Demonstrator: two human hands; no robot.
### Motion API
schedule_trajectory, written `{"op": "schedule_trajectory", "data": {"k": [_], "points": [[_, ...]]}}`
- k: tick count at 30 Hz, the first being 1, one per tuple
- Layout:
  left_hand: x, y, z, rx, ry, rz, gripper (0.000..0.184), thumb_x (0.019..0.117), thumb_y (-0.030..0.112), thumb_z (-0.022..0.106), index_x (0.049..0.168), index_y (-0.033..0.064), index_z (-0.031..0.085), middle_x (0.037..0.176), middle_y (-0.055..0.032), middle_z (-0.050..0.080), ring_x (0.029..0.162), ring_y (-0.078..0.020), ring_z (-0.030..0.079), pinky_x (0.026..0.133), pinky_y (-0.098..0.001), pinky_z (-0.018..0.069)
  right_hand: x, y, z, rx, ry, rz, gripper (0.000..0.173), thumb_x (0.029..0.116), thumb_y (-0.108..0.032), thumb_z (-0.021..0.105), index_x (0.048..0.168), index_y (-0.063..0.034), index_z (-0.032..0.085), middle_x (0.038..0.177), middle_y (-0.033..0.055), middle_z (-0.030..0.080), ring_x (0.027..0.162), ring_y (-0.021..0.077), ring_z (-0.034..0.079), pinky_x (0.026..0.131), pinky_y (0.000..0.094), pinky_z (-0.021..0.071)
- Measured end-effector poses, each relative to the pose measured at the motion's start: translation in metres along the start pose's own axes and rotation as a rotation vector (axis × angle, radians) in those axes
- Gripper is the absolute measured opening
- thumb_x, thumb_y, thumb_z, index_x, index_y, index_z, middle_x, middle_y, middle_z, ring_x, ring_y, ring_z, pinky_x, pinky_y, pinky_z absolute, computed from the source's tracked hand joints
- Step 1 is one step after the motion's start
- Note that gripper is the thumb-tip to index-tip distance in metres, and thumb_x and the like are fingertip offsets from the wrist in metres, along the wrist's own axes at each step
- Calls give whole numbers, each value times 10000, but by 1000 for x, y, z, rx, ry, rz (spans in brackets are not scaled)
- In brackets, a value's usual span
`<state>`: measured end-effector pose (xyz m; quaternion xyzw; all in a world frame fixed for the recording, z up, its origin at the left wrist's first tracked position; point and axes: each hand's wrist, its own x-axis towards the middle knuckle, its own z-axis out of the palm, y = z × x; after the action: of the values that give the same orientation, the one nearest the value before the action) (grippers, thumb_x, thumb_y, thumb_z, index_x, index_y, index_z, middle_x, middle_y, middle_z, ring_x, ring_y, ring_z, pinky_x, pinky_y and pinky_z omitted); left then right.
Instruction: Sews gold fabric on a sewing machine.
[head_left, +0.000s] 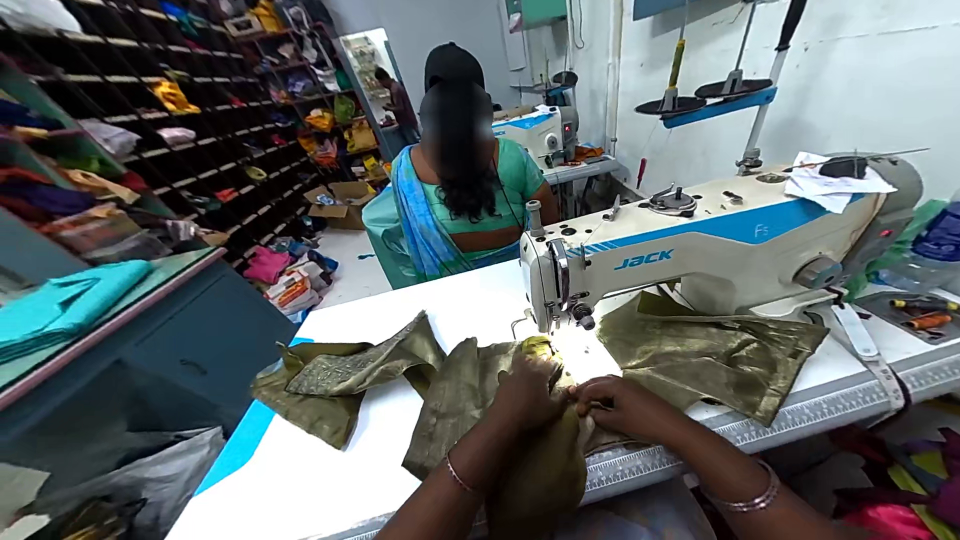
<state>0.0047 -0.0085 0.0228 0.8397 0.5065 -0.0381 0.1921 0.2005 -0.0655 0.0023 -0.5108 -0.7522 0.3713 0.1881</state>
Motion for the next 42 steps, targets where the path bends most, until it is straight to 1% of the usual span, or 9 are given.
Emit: {"op": "schedule_trajectory", "data": {"k": [3,5,9,13,19,24,30,35,42], "points": [[-5,3,9,7,9,-14,673,1014,599,508,1552,197,457,1626,-38,398,1512,-307,316,1126,-657,299,4,-5,-31,-26,-99,66,180,1021,-79,589,1083,-14,745,1181,123,703,1056,199,659,952,390,518],[-5,2,12,6,12,-15,695,1003,624,505,1559,212,444,1642,-18,373,1520,-296,300,1134,-635,297,14,-6,-43,-73,10,113,209,1020,-30,557,1128,-18,735,1102,148,711,971,243,670,897,437,531],[1,-1,9,-25,16,1,689,999,611,532,1549,202,461,1633,-19,389,1508,-274,323,1128,-614,310,47,5,-45,-92,229,79,263,996,26,564,1232,10,679,1214,185,665,1017,278,671,935,437,535],[1,3,5,-43,-15,-14,679,1004,594,537,1553,204,451,1632,-11,388,1517,-259,306,1133,-614,299,73,16,-37,-137,214,61,251,998,8,569,1222,74,662,1259,243,624,1121,343,624,1016,482,474],[1,-1,5,-82,-24,-20,656,1005,576,549,1552,227,454,1626,29,399,1519,-240,298,1131,-614,288,86,38,-17,-268,252,9,410,974,-6,586,1344,-143,695,1411,218,581,1307,366,545,1114,501,410],[2,0,-1,-93,19,-30,447,1042,352,574,1462,198,564,1521,-3,520,1443,-253,411,1082,-611,341,82,32,-15,-318,257,21,404,978,-13,595,1348,-145,692,1377,212,603,1250,368,580,1078,493,440],[0,11,-7,13,92,-44,384,918,69,674,1301,92,690,1461,-64,578,1393,-319,463,1075,-623,347,80,29,-13,-333,277,0,387,974,4,590,1313,-135,714,1377,208,608,1227,387,590,1063,502,449],[-1,13,-4,-31,18,-3,438,1010,258,604,1385,32,598,1379,-131,606,1312,-307,547,1068,-512,442,81,31,-13,-357,256,25,388,993,-38,579,1335,-170,705,1421,195,580,1258,367,574,1081,492,435],[0,-12,11,-37,75,97,510,1043,420,544,1499,191,530,1576,9,467,1477,-215,380,1138,-555,323,83,34,-14,-349,245,25,391,1003,-38,561,1336,-185,705,1391,219,587,1277,369,556,1101,481,415]]}}
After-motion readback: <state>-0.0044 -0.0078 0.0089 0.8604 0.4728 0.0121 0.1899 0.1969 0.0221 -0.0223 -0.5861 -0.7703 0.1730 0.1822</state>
